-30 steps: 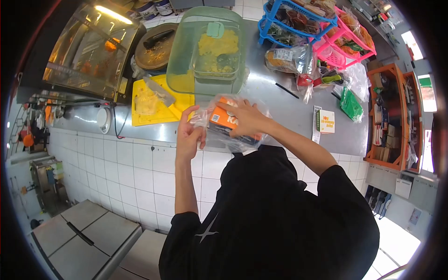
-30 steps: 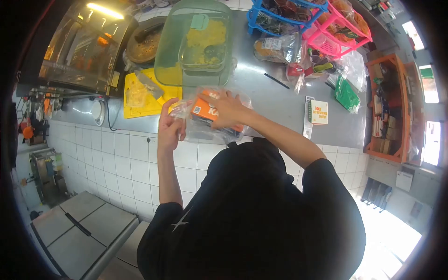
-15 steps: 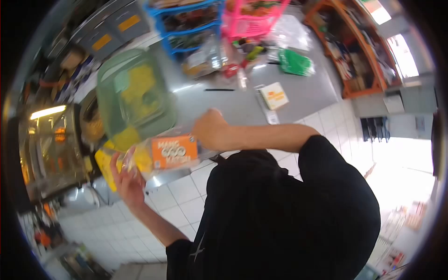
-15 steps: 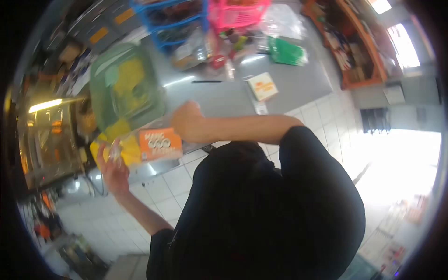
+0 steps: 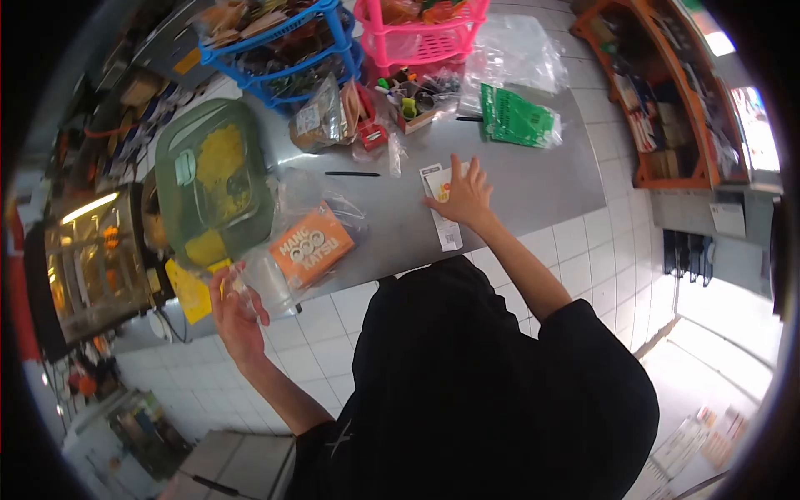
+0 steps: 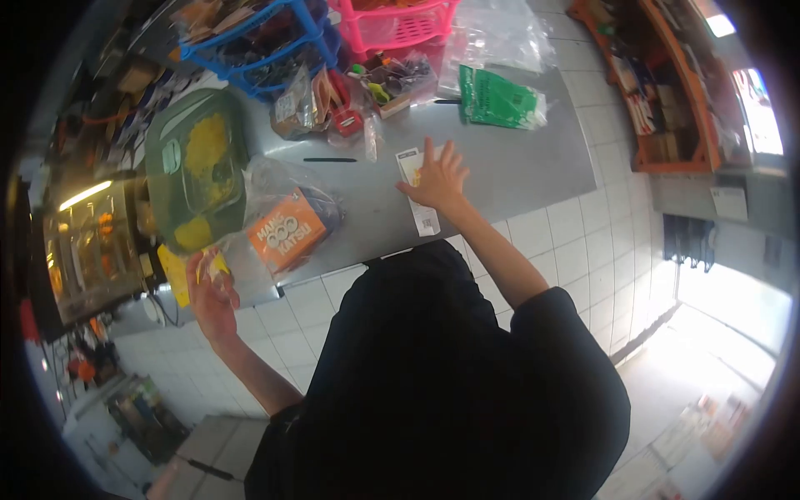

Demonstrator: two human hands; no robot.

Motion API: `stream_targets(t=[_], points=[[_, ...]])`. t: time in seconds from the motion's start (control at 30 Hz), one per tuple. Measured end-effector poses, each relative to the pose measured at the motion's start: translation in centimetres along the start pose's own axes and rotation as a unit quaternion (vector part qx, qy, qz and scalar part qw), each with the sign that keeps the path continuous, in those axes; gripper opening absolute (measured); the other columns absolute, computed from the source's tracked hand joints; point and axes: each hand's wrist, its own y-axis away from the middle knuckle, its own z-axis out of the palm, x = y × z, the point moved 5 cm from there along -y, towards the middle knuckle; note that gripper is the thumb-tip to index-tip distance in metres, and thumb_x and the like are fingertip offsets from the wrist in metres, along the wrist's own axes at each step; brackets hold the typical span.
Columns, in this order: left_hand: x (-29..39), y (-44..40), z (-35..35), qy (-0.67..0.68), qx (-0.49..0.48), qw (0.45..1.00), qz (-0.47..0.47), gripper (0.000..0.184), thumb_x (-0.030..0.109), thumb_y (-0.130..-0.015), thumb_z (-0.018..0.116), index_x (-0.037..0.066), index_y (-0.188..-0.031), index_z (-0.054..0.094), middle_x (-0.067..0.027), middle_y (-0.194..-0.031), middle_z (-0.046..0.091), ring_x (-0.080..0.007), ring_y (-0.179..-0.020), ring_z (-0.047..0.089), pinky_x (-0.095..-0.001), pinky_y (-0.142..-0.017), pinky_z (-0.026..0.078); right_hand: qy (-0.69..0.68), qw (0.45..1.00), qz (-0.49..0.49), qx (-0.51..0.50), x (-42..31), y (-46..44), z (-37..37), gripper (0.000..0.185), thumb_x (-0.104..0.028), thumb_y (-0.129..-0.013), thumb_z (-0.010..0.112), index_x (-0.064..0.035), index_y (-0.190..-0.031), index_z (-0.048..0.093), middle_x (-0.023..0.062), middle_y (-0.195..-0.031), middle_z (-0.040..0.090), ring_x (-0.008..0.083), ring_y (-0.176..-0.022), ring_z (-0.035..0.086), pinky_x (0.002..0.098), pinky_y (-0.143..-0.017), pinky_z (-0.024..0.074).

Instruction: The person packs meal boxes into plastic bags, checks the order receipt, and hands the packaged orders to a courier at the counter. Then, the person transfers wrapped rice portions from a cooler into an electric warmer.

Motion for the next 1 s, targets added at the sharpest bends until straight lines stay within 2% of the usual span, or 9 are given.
stream_targets(t=[0.27,0.47,0.53,0.6,0.67,0.73,0.8,0.9,1.0], points=[[0.3,1.1,2.3,-0.090,0.087,0.992,0.015,0.041,0.012,-0.097,0.054,0.005,-0.136,0.045,-0.0184,-0.134,0.057,-0.0135,-0.073,0.059,-0.0232,-0.047,0.050,-0.118,0.992,-0.038,-0.008,-0.8,-1.2,-3.6,0.102,-0.042,-0.065,0.082,-0.0158,-0.151,0.034,0.0292,-0.134,0.038,0.0466,-0.126,0.041,0.0579,-0.100,0.0403],[0.5,1.6,0.6,-0.024,0.077,0.996,0.032,0.038,0.004,-0.093,0.053,0.006,-0.131,0.048,-0.0165,-0.132,0.057,-0.0167,-0.072,0.060,-0.0277,-0.052,0.053,-0.405,0.822,-0.391,-0.088,-17.3,4.2,-17.3,0.085,-0.029,-0.077,0.082,-0.0086,-0.148,0.038,0.0171,-0.126,0.047,0.0270,-0.119,0.052,0.0380,-0.098,0.0481],[0.1,1.9,-0.1,0.008,0.067,0.997,0.041,0.038,0.003,-0.092,0.052,0.006,-0.130,0.047,-0.0176,-0.134,0.056,-0.0178,-0.072,0.060,-0.0291,-0.051,0.053,-0.471,0.730,-0.473,-0.147,-24.0,6.2,-16.8,0.084,-0.031,-0.078,0.082,-0.0051,-0.146,0.039,0.0161,-0.131,0.047,0.0253,-0.122,0.052,0.0385,-0.100,0.0479],[-0.2,2.0,-0.9,0.042,0.082,0.994,0.062,0.039,0.002,-0.092,0.051,0.006,-0.130,0.046,-0.0189,-0.136,0.054,-0.0186,-0.072,0.061,-0.0302,-0.051,0.054,-0.446,0.716,-0.499,-0.200,-29.8,7.8,-13.1,0.087,-0.034,-0.076,0.083,-0.0046,-0.145,0.039,0.0162,-0.132,0.049,0.0254,-0.120,0.055,0.0394,-0.100,0.0487],[-0.7,2.4,-1.9,0.079,0.124,0.985,0.095,0.040,0.001,-0.092,0.052,0.006,-0.131,0.044,-0.0206,-0.140,0.051,-0.0191,-0.071,0.060,-0.0311,-0.051,0.053,-0.415,0.685,-0.300,-0.518,-32.3,9.0,-7.4,0.093,-0.040,-0.076,0.083,-0.0030,-0.147,0.034,0.0195,-0.130,0.053,0.0276,-0.119,0.058,0.0397,-0.099,0.0492],[-1.4,2.7,-2.7,0.092,0.129,0.982,0.103,0.041,0.000,-0.092,0.053,0.007,-0.131,0.043,-0.0219,-0.142,0.049,-0.0182,-0.070,0.060,-0.0303,-0.050,0.053,-0.219,0.781,-0.372,-0.451,-32.4,7.6,1.8,0.104,-0.050,-0.077,0.078,-0.0029,-0.153,0.024,0.0265,-0.132,0.054,0.0347,-0.121,0.058,0.0458,-0.098,0.0493],[-1.9,2.5,-2.8,0.099,0.112,0.983,0.107,0.043,-0.001,-0.091,0.053,0.007,-0.132,0.043,-0.0231,-0.145,0.047,-0.0168,-0.069,0.059,-0.0294,-0.049,0.053,-0.324,0.827,-0.298,-0.349,-30.5,7.4,6.3,0.106,-0.056,-0.081,0.072,-0.0040,-0.156,0.017,0.0302,-0.136,0.051,0.0379,-0.126,0.054,0.0475,-0.100,0.0475],[-2.4,2.8,-1.8,0.078,0.052,0.991,0.099,0.047,-0.003,-0.088,0.054,0.007,-0.132,0.043,-0.0258,-0.146,0.045,-0.0134,-0.068,0.057,-0.0279,-0.046,0.052,-0.094,0.947,-0.292,-0.097,-27.7,10.2,4.6,0.104,-0.056,-0.086,0.067,-0.0062,-0.158,0.010,0.0308,-0.141,0.048,0.0401,-0.132,0.049,0.0473,-0.104,0.0441],[-1.3,2.7,-1.4,0.014,0.065,0.992,0.107,0.046,0.000,-0.091,0.053,0.007,-0.135,0.042,-0.0218,-0.142,0.048,-0.0139,-0.068,0.059,-0.0280,-0.050,0.054,-0.124,0.916,-0.364,-0.115,-27.2,10.7,1.1,0.083,-0.040,-0.091,0.068,-0.0074,-0.154,0.025,0.0268,-0.139,0.052,0.0385,-0.136,0.046,0.0439,-0.107,0.0415]])
